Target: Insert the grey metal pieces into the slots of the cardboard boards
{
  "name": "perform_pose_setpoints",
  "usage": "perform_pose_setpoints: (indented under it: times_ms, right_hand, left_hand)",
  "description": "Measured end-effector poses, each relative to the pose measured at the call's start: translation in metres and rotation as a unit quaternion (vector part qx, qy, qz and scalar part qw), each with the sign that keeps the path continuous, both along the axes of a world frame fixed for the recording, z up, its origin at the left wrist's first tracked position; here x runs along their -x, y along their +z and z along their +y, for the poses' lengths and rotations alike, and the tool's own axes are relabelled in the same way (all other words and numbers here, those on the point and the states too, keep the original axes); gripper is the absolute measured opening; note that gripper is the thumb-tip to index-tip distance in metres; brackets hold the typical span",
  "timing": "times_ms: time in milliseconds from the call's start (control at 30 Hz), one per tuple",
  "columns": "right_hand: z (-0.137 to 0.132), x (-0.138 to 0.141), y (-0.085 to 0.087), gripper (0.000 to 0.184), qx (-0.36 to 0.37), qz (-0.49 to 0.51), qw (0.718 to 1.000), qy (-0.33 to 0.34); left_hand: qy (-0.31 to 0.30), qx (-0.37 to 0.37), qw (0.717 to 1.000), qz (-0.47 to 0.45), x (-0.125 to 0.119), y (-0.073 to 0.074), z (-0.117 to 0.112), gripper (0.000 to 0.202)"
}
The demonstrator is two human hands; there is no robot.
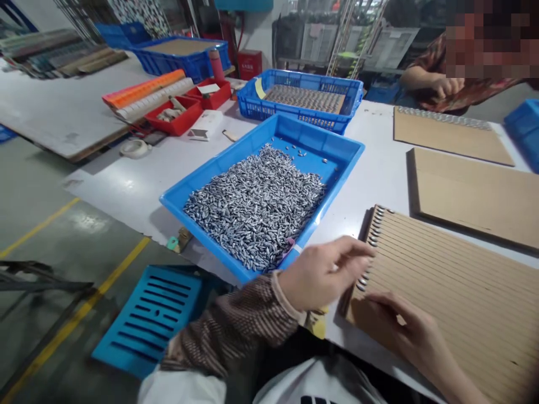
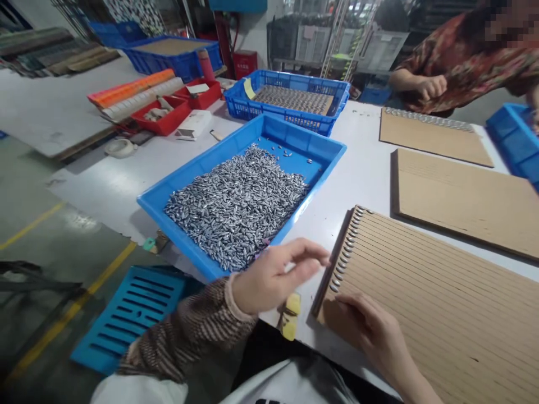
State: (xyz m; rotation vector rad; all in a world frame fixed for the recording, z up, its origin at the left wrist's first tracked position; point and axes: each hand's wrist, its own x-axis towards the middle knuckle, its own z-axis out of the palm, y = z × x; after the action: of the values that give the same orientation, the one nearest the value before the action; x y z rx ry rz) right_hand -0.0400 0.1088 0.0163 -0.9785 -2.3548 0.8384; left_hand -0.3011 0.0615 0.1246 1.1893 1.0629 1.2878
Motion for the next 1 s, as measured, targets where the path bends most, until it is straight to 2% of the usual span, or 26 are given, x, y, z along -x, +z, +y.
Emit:
perform_pose_setpoints:
  times_ms: [67,100,200,267,333,433,533,867,1000]
  right_hand:
    - [-0.002,0.002,-0.003,0.016,-0.002,-0.004,1.0,-0.003]
    - [-0.002,0.004,-0.005,0.016,0.001,-0.005,1.0,-0.003]
    - [-0.004,0.006,-0.009,0.016,0.01,-0.003,1.0,-0.012]
    - [-0.006,0.008,-0.011,0.016,0.008,0.0,1.0,-0.024]
    - [-0.007,0.01,-0.012,0.016,0.003,-0.001,0.999,-0.033]
    - [-0.007,0.016,-0.012,0.014,-0.021,-0.008,0.999,-0.03]
    - [-0.005,0.021,-0.013,0.014,-0.053,-0.014,0.998,-0.029]
    - [-0.008,0.028,-0.011,0.018,-0.179,-0.083,0.979,-0.051]
    - [-0.01,0.031,-0.011,0.017,-0.2,-0.099,0.973,-0.051]
  left_hand:
    - [0.05,-0.025,0.981,0.183,0.035,0.001,0.013,0.027]
    - [0.091,-0.035,0.957,0.272,0.053,-0.004,0.024,0.029]
    - [0.15,-0.014,0.854,0.498,0.102,-0.032,0.063,0.041]
    - [0.146,0.035,0.789,0.595,0.122,-0.055,0.086,0.053]
    - [0.105,0.082,0.758,0.639,0.13,-0.077,0.101,0.061]
    - [0.035,0.112,0.733,0.67,0.127,-0.099,0.109,0.069]
    - [0.032,0.083,0.712,0.696,0.123,-0.108,0.108,0.072]
    - [0.064,0.058,0.687,0.722,0.12,-0.104,0.114,0.078]
    - [0.071,0.052,0.667,0.739,0.117,-0.103,0.113,0.078]
